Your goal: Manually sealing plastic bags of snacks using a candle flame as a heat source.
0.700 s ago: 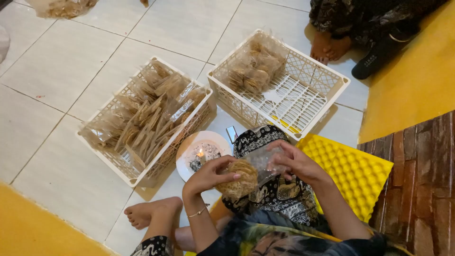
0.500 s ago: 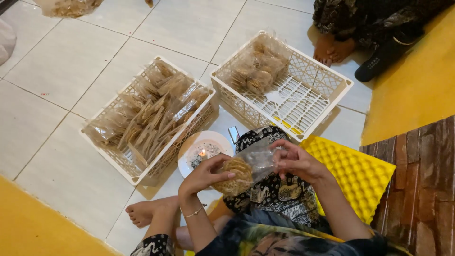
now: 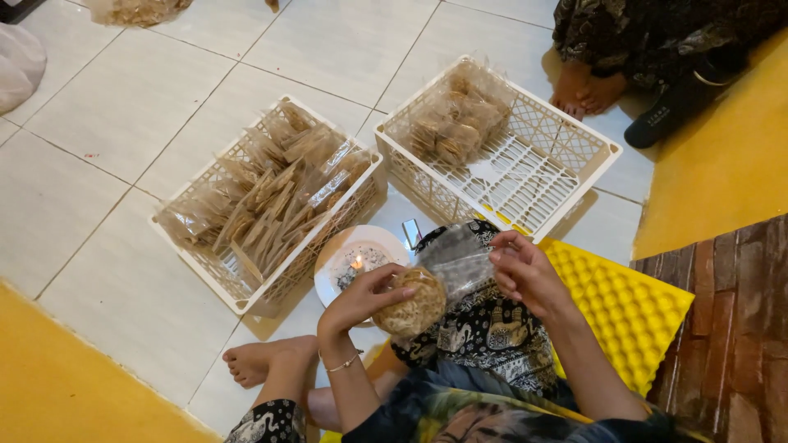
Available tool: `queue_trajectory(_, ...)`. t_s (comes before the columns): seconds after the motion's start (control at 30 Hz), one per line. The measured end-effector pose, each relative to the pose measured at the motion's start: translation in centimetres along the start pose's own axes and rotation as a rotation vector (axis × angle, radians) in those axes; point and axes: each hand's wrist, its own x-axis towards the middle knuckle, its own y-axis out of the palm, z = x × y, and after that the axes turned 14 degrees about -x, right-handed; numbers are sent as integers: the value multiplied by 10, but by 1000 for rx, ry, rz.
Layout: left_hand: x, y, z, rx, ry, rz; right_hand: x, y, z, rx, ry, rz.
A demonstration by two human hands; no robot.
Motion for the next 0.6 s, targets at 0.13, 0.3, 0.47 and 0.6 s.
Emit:
queue_trajectory(0.13, 8, -10, 19, -43, 1, -55, -18, 16, 27, -164, -140, 27)
queue_trajectory(0.3, 24, -16, 45, -54, 33, -36, -23, 34, 33, -785, -441, -97)
queue_trajectory(0.47, 23, -21, 48, -94, 41, -58, -23, 33, 30, -886, -493, -114)
queue_trajectory(0.6, 25, -27, 55, -116, 62, -63, -26, 35, 38, -975, -516, -63)
